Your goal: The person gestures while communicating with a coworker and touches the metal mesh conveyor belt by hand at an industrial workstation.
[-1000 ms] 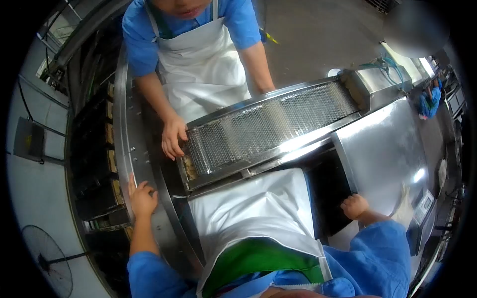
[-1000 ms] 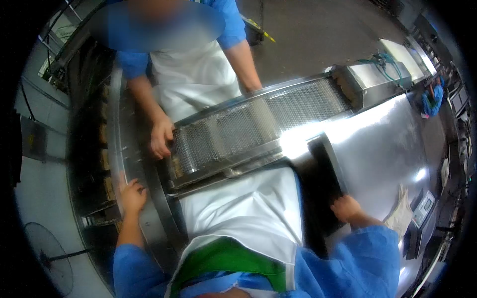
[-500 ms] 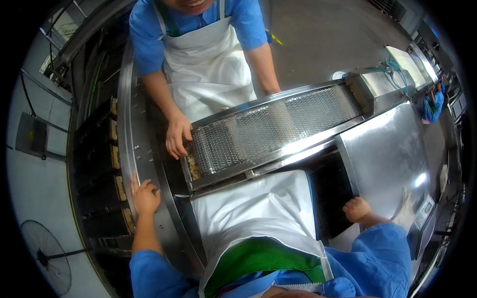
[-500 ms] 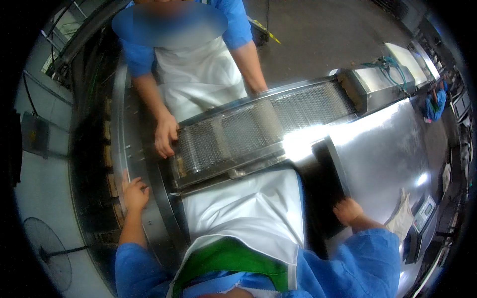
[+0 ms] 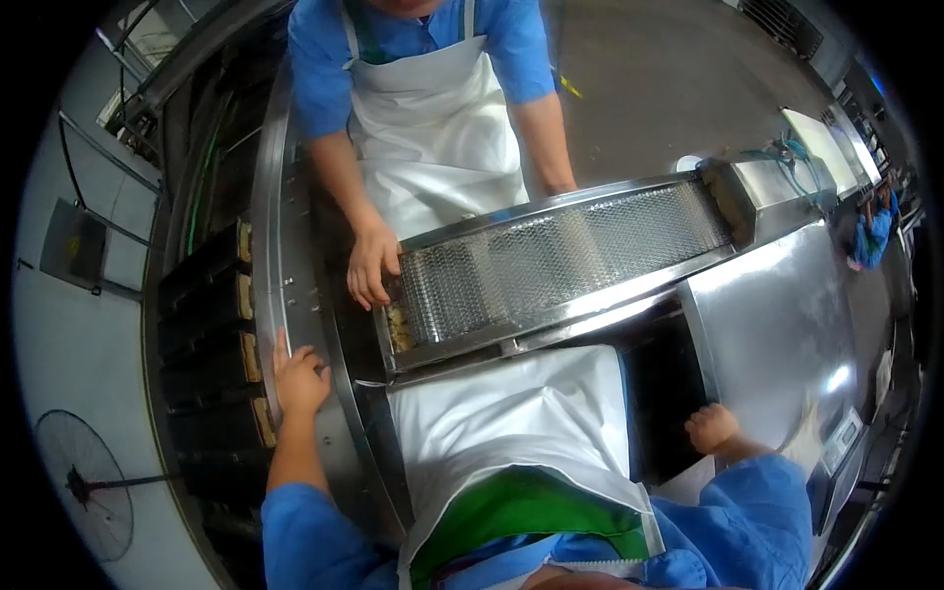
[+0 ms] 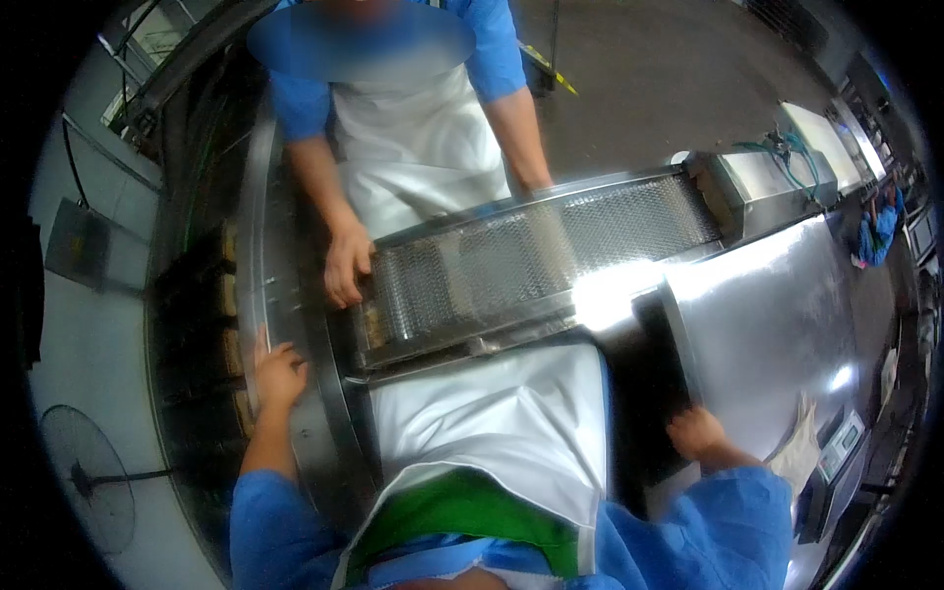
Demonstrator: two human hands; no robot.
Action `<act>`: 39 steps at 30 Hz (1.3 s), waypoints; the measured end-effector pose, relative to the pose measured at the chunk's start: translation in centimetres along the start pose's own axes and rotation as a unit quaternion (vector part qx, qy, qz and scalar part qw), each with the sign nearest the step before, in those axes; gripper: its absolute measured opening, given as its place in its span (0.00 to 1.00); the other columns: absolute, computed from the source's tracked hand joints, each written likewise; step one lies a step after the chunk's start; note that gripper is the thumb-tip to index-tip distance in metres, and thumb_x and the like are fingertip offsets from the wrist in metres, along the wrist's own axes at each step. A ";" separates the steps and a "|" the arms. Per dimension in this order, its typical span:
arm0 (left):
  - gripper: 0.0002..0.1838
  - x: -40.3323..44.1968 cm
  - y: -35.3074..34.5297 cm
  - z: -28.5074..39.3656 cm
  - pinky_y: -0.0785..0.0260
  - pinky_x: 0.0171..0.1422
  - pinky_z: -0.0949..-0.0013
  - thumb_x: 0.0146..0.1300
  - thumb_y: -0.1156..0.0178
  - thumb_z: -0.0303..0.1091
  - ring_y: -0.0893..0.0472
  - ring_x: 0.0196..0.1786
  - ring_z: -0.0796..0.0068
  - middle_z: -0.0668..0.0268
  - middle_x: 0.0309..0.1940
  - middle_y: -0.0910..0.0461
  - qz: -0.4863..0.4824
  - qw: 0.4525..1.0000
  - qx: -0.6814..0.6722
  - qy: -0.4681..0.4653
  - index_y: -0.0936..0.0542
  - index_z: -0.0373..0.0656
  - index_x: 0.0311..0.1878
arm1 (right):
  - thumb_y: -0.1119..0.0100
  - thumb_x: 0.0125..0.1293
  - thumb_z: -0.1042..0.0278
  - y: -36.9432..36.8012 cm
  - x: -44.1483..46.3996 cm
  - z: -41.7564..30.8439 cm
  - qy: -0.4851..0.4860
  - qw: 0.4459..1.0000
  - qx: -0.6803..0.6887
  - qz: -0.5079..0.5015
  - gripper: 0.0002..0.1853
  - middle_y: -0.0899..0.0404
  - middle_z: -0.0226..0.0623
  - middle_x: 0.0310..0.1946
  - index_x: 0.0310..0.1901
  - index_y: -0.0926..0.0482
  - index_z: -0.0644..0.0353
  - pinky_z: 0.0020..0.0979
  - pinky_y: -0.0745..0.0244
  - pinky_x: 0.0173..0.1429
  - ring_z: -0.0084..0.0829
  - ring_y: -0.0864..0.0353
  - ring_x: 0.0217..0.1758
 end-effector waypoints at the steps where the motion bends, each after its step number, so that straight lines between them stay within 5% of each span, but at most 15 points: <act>1: 0.04 0.0 0.1 0.1 0.51 0.81 0.46 0.48 0.29 0.31 0.46 0.80 0.51 0.63 0.52 0.16 0.002 1.000 0.004 -0.001 0.12 0.44 0.29 | 0.44 0.55 0.64 0.0 0.0 0.0 0.002 1.000 -0.002 0.001 0.05 0.20 0.28 0.26 0.24 0.20 0.49 0.36 0.27 0.44 0.32 0.19 0.36; 20: 0.04 0.8 0.5 0.3 0.49 0.80 0.47 0.47 0.28 0.32 0.44 0.79 0.50 0.65 0.45 0.15 0.020 1.000 -0.012 -0.017 0.13 0.44 0.27 | 0.43 0.56 0.62 -0.2 0.0 -0.1 0.007 1.000 -0.019 -0.002 0.06 0.18 0.30 0.28 0.27 0.18 0.50 0.36 0.26 0.45 0.33 0.18 0.37; 28: 0.06 0.8 1.2 0.9 0.41 0.74 0.54 0.46 0.27 0.32 0.38 0.76 0.51 0.64 0.43 0.15 0.037 0.999 0.003 -0.031 0.13 0.43 0.27 | 0.43 0.55 0.62 0.5 0.1 0.0 0.020 1.000 -0.011 0.019 0.06 0.18 0.29 0.28 0.26 0.18 0.50 0.37 0.27 0.46 0.33 0.18 0.37; 31: 0.05 1.1 0.5 0.2 0.53 0.82 0.48 0.49 0.28 0.33 0.46 0.80 0.53 0.65 0.47 0.15 -0.009 1.000 -0.023 0.003 0.12 0.45 0.29 | 0.44 0.56 0.61 -0.5 0.0 0.0 0.002 1.000 -0.018 -0.002 0.07 0.18 0.29 0.28 0.27 0.18 0.49 0.36 0.27 0.46 0.33 0.18 0.38; 39: 0.06 0.8 0.6 0.3 0.46 0.78 0.52 0.48 0.28 0.33 0.41 0.77 0.51 0.64 0.46 0.15 0.033 0.999 -0.011 -0.025 0.12 0.44 0.29 | 0.44 0.57 0.62 -0.1 0.0 -0.1 0.003 1.000 -0.007 -0.004 0.07 0.18 0.30 0.29 0.27 0.18 0.48 0.37 0.26 0.45 0.33 0.17 0.38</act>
Point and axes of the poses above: each hand's wrist, its own x-axis towards the middle knuckle, its own y-axis out of the back of the hand, z = x × y, the point moved 2 cm from there along x, towards the middle knuckle
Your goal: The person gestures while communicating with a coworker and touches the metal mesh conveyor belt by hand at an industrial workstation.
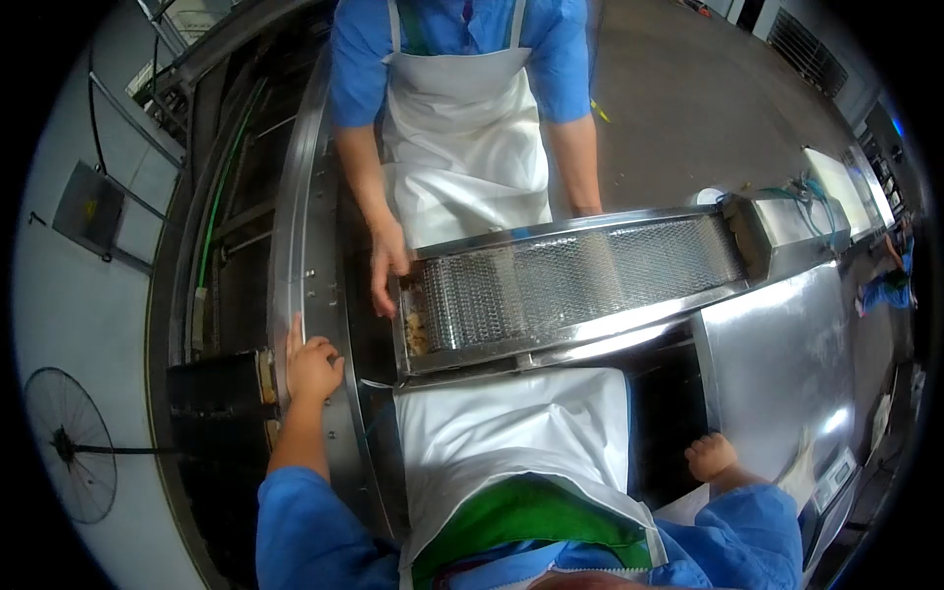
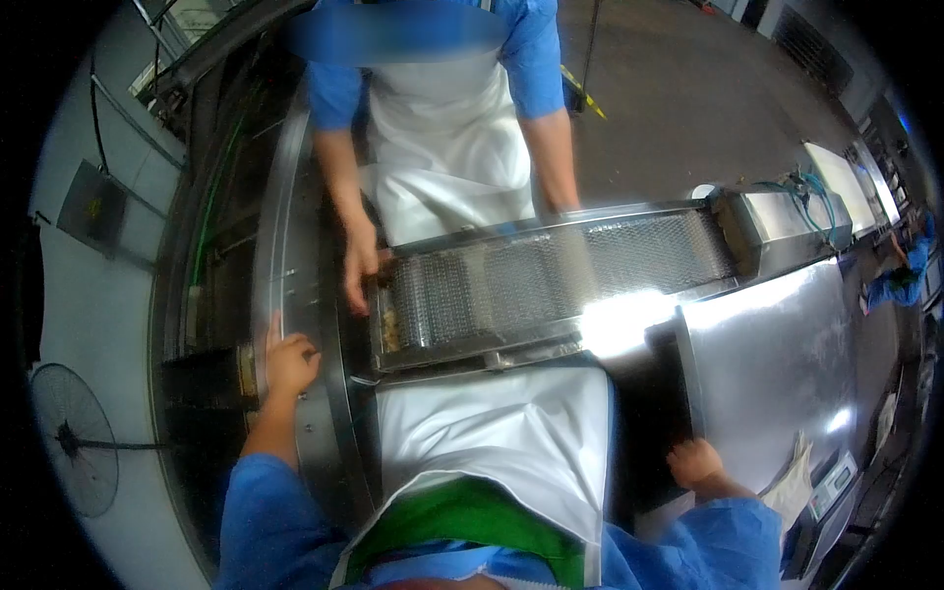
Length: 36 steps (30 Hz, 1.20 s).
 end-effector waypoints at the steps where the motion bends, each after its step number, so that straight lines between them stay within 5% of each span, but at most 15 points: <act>1: 0.06 0.0 0.2 0.2 0.41 0.74 0.52 0.46 0.28 0.33 0.36 0.75 0.50 0.64 0.43 0.15 0.022 1.000 0.005 -0.019 0.13 0.44 0.28 | 0.44 0.57 0.62 -0.1 0.0 0.0 -0.004 1.000 0.005 0.013 0.07 0.18 0.29 0.28 0.26 0.18 0.48 0.37 0.26 0.45 0.33 0.17 0.37; 16: 0.04 0.0 -0.3 -0.3 0.50 0.81 0.50 0.48 0.28 0.33 0.44 0.79 0.50 0.67 0.46 0.15 -0.016 1.000 -0.014 0.021 0.13 0.46 0.27 | 0.41 0.54 0.61 -0.2 0.0 0.1 0.016 0.999 0.000 0.043 0.06 0.20 0.29 0.26 0.25 0.19 0.50 0.37 0.26 0.44 0.33 0.18 0.35; 36: 0.07 0.0 0.2 0.1 0.42 0.76 0.55 0.46 0.27 0.33 0.38 0.76 0.51 0.64 0.45 0.15 0.003 1.000 0.003 0.002 0.13 0.45 0.30 | 0.44 0.56 0.60 0.1 -0.1 -0.1 -0.005 1.000 -0.013 -0.010 0.08 0.17 0.29 0.29 0.28 0.17 0.49 0.38 0.25 0.47 0.33 0.17 0.38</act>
Point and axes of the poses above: each hand's wrist, its own x-axis towards the middle knuckle, its own y-axis out of the back of the hand, z = x × y, the point moved 2 cm from there along x, towards the middle knuckle
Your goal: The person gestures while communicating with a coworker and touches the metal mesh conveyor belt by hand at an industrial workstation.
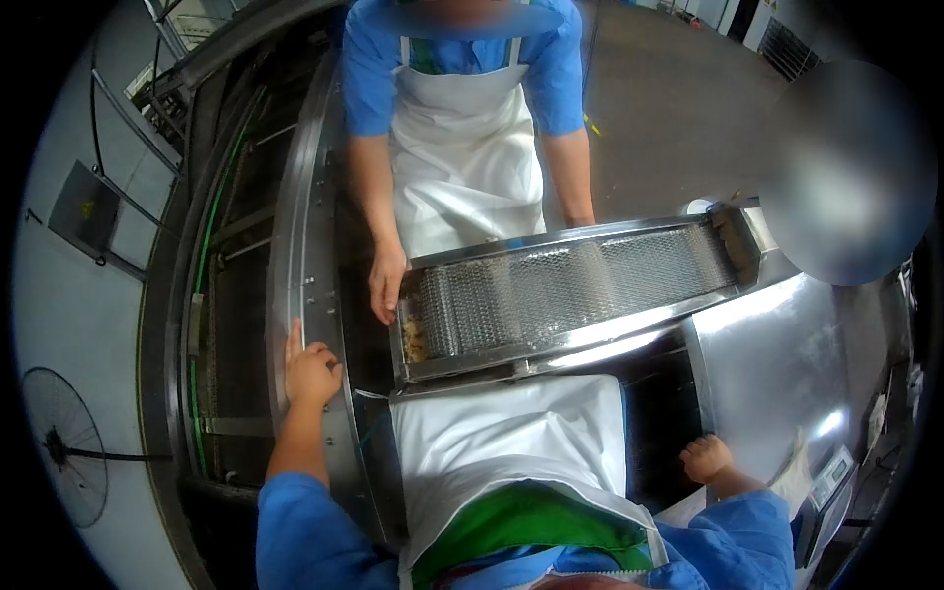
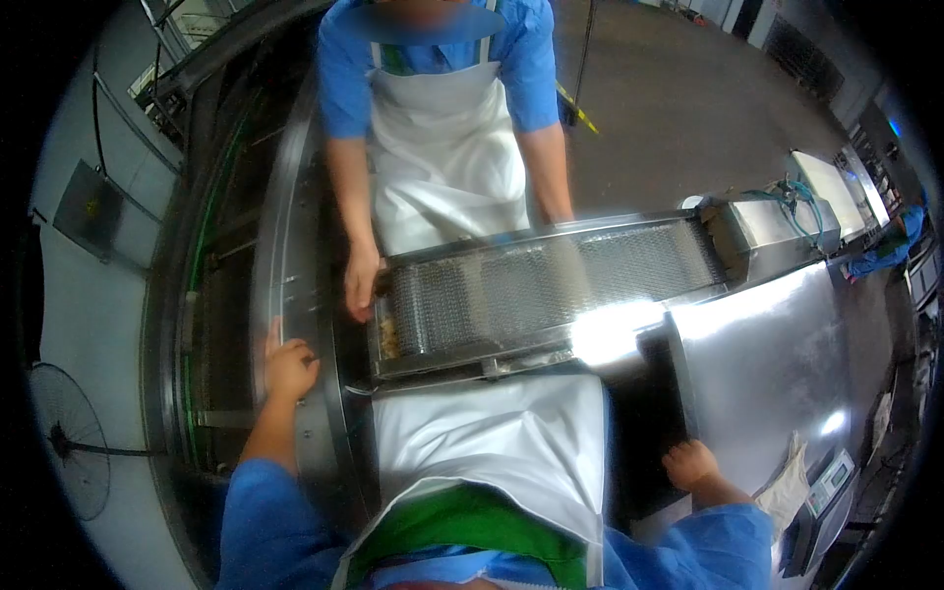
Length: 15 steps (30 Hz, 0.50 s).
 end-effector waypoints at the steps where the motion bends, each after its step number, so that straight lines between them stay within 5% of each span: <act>1: 0.07 0.1 0.2 0.1 0.43 0.76 0.55 0.46 0.27 0.33 0.38 0.76 0.51 0.65 0.45 0.15 0.000 1.000 0.007 -0.008 0.13 0.44 0.30 | 0.44 0.56 0.60 0.2 0.0 -0.1 -0.001 1.000 0.008 0.009 0.08 0.17 0.29 0.30 0.28 0.17 0.49 0.38 0.25 0.47 0.33 0.17 0.38; 5: 0.07 0.1 0.8 0.4 0.44 0.77 0.56 0.47 0.27 0.33 0.40 0.77 0.52 0.65 0.45 0.15 -0.021 1.000 0.014 0.013 0.13 0.44 0.30 | 0.44 0.57 0.60 0.3 0.2 -0.4 -0.013 0.999 -0.010 -0.028 0.08 0.16 0.30 0.31 0.30 0.16 0.49 0.39 0.25 0.48 0.34 0.17 0.39; 11: 0.07 0.1 -0.1 -0.2 0.46 0.78 0.55 0.48 0.27 0.35 0.42 0.78 0.53 0.67 0.47 0.15 -0.017 1.000 -0.005 0.013 0.12 0.45 0.30 | 0.34 0.52 0.70 10.3 9.1 -3.0 -0.149 0.934 0.161 0.283 0.05 0.18 0.36 0.32 0.32 0.17 0.53 0.42 0.25 0.46 0.42 0.18 0.38; 15: 0.06 0.0 -0.3 -0.3 0.55 0.84 0.51 0.51 0.28 0.38 0.47 0.80 0.53 0.68 0.50 0.16 -0.050 0.998 -0.019 0.038 0.10 0.48 0.31 | 0.35 0.55 0.73 20.2 18.5 -2.2 -0.225 0.852 0.287 0.375 0.04 0.19 0.42 0.34 0.33 0.20 0.59 0.42 0.23 0.46 0.46 0.18 0.42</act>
Point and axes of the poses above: each hand's wrist, its own x-axis towards the middle knuckle, its own y-axis out of the back of the hand, z = x × y, the point moved 2 cm from there along x, towards the middle knuckle
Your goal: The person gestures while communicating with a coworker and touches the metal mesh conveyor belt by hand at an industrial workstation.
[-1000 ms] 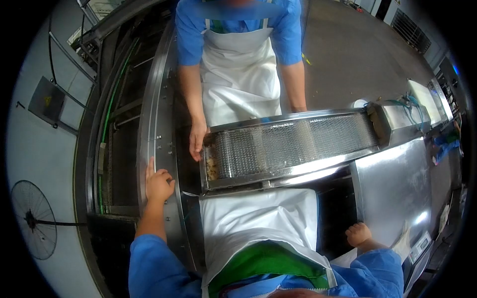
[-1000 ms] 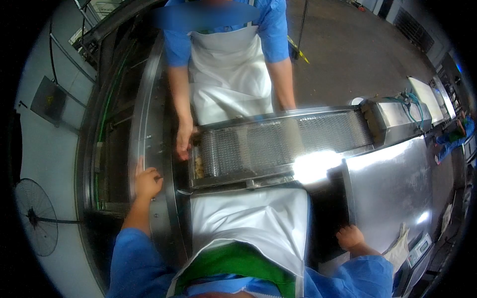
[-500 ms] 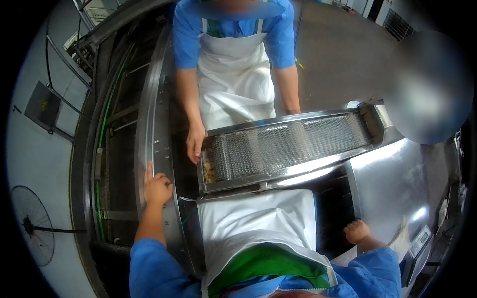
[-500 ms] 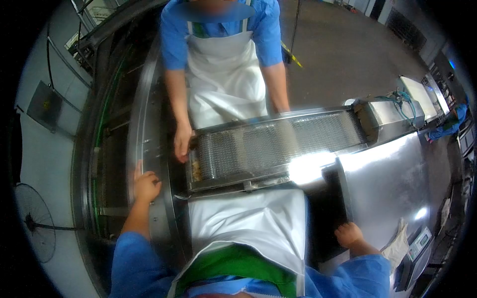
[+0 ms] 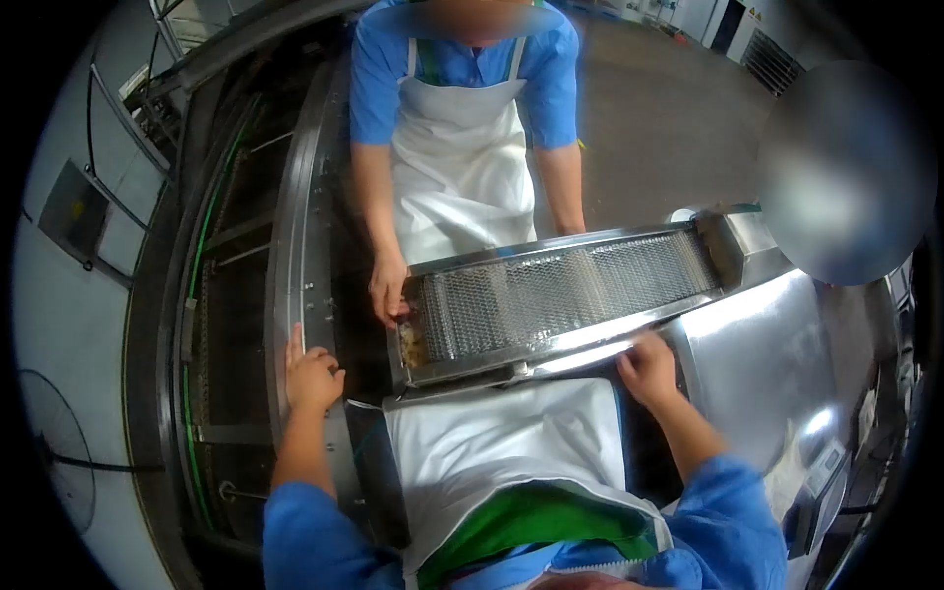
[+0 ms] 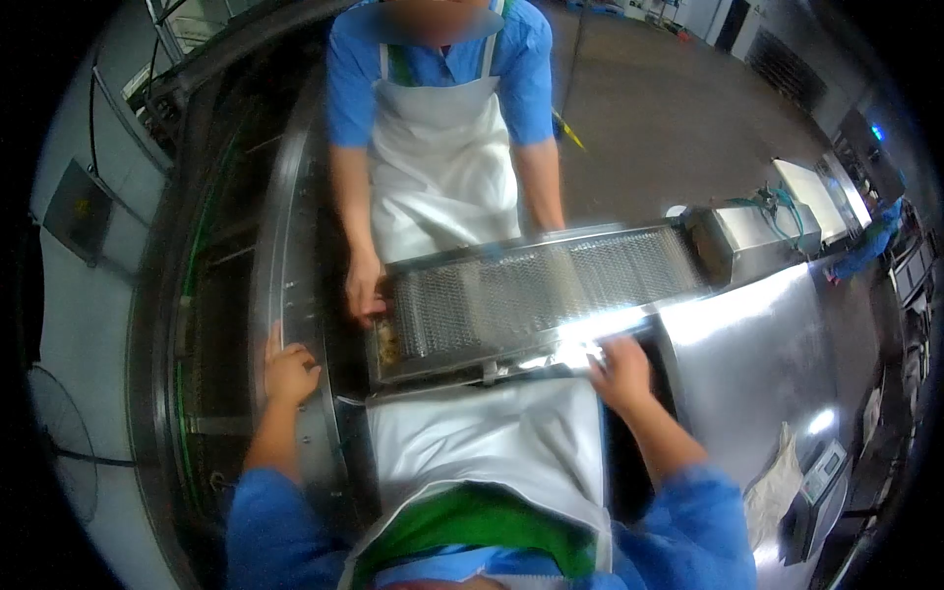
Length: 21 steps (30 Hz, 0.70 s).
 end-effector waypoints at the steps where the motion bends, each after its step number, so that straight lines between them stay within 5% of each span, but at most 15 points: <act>1: 0.06 0.0 0.1 0.0 0.55 0.84 0.50 0.51 0.28 0.38 0.47 0.80 0.53 0.68 0.50 0.16 0.004 1.000 -0.006 0.006 0.10 0.48 0.31 | 0.35 0.59 0.74 -0.4 2.9 -1.3 0.027 0.996 0.064 0.048 0.04 0.18 0.43 0.36 0.36 0.19 0.61 0.39 0.22 0.47 0.42 0.16 0.43; 2: 0.06 0.1 0.3 0.1 0.55 0.84 0.50 0.51 0.28 0.38 0.47 0.80 0.53 0.68 0.50 0.16 0.005 1.000 -0.007 0.003 0.10 0.48 0.31 | 0.34 0.63 0.64 -0.5 6.4 -2.8 0.054 0.990 0.124 0.050 0.11 0.17 0.43 0.41 0.44 0.17 0.58 0.41 0.22 0.51 0.43 0.17 0.46; 5: 0.07 0.1 0.3 0.2 0.55 0.84 0.49 0.51 0.28 0.37 0.47 0.80 0.53 0.67 0.48 0.15 0.013 1.000 0.003 -0.003 0.10 0.47 0.31 | 0.36 0.67 0.69 1.4 16.2 -8.8 0.085 0.973 0.176 0.124 0.07 0.15 0.38 0.37 0.42 0.16 0.61 0.32 0.21 0.48 0.31 0.15 0.41; 6: 0.07 0.2 0.0 0.0 0.55 0.84 0.49 0.51 0.28 0.37 0.47 0.80 0.53 0.67 0.48 0.15 0.017 1.000 -0.002 -0.007 0.11 0.47 0.31 | 0.37 0.68 0.67 2.4 19.0 -10.9 -0.038 0.965 0.239 0.096 0.09 0.14 0.38 0.40 0.45 0.15 0.61 0.31 0.21 0.50 0.29 0.14 0.43; 7: 0.06 0.1 -0.2 -0.2 0.55 0.84 0.49 0.50 0.28 0.37 0.46 0.80 0.53 0.66 0.47 0.15 0.019 1.000 -0.007 -0.012 0.11 0.47 0.30 | 0.39 0.69 0.66 3.5 21.6 -12.7 -0.030 0.959 0.263 0.103 0.11 0.13 0.41 0.44 0.48 0.15 0.62 0.31 0.22 0.53 0.28 0.15 0.48; 11: 0.06 0.2 -0.6 -0.5 0.56 0.84 0.49 0.50 0.27 0.37 0.46 0.80 0.53 0.65 0.47 0.15 0.022 0.999 -0.024 -0.010 0.11 0.47 0.30 | 0.37 0.64 0.67 2.5 33.1 -13.7 -0.016 0.888 0.433 0.152 0.19 0.14 0.38 0.39 0.56 0.17 0.58 0.30 0.23 0.49 0.30 0.16 0.42; 15: 0.07 0.2 -0.4 -0.5 0.56 0.84 0.50 0.50 0.27 0.37 0.47 0.80 0.53 0.65 0.48 0.16 0.008 1.000 -0.018 -0.005 0.11 0.46 0.30 | 0.40 0.66 0.71 4.5 36.8 -17.2 -0.019 0.862 0.494 0.113 0.26 0.18 0.28 0.43 0.67 0.26 0.56 0.24 0.28 0.46 0.24 0.20 0.43; 21: 0.08 0.0 0.4 0.0 0.56 0.84 0.48 0.49 0.26 0.37 0.44 0.79 0.53 0.64 0.48 0.15 0.029 0.999 -0.026 -0.012 0.11 0.46 0.31 | 0.41 0.64 0.72 6.0 39.1 -20.1 -0.072 0.872 0.479 0.070 0.34 0.20 0.29 0.45 0.72 0.34 0.37 0.35 0.29 0.49 0.25 0.23 0.46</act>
Point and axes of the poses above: each hand's wrist, its own x-axis towards the middle knuckle, its own y-axis out of the back of the hand, z = x × y, the point moved 2 cm from there along x, towards the middle knuckle
